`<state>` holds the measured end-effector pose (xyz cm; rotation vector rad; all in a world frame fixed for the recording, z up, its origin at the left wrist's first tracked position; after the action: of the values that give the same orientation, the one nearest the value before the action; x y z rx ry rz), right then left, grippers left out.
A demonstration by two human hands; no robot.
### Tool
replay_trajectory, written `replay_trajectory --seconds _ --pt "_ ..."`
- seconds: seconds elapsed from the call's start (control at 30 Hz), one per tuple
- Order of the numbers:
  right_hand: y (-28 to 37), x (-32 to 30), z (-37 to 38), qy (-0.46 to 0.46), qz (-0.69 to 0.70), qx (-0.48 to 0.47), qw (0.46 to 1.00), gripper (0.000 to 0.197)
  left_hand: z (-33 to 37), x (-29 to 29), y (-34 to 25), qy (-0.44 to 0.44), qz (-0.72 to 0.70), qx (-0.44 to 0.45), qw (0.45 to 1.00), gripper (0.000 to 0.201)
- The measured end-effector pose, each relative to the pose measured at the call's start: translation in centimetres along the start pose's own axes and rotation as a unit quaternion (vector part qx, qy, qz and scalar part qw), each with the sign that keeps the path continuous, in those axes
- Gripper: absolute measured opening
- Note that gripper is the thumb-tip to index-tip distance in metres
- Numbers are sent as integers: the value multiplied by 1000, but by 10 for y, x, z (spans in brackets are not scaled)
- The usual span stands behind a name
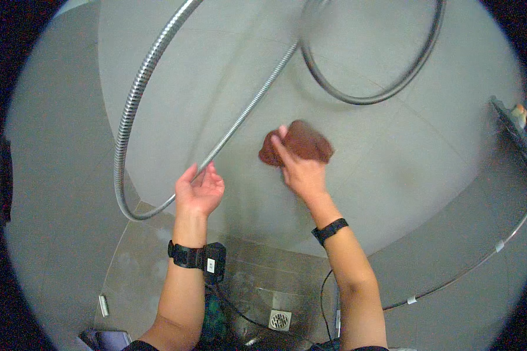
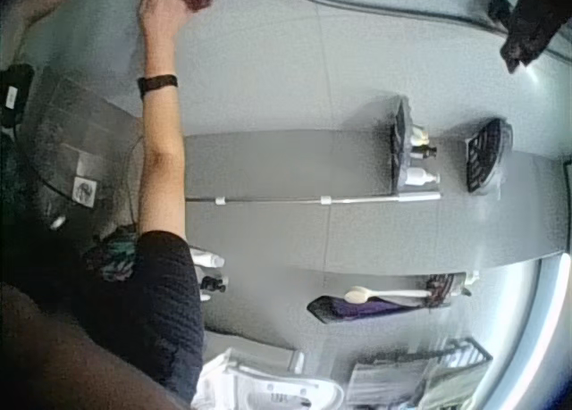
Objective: The person wipes a tiled bathroom wall with a brown cloth, frequently rinsing the cloth in a yellow bucket of water and applying liquid from a bottle. They move the cloth in circular and sweeping motions across the tiles and a metal shower pole.
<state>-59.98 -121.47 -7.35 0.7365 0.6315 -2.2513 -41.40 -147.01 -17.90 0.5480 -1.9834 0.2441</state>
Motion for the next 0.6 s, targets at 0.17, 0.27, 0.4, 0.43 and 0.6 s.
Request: replay_trajectory --seconds 0.17,0.27,0.4,0.43,0.6 --pt "-4 2 76 -164 -17 121 979 103 42 -22 0 -23 22 20 999 42" --pt "-13 32 78 -205 -61 133 968 104 70 -32 18 -21 4 13 1000 39" --pt "20 98 19 -31 36 49 998 98 91 -35 7 -15 18 27 999 37" --pt "34 120 -3 14 53 22 998 98 95 -35 -2 -14 22 34 999 36" --pt "51 209 -113 167 81 -61 981 99 112 -45 -18 -50 16 18 998 35"
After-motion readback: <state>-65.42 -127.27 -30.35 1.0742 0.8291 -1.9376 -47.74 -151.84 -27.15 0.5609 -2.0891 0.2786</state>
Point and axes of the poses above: each hand's wrist, its own z-axis towards the middle knuckle, its own x-axis out of the palm, y = z × x, the point moved 4 cm from there along z, towards the middle knuckle, and after that the axes turned 3 degrees about x, right-handed, at the moved point
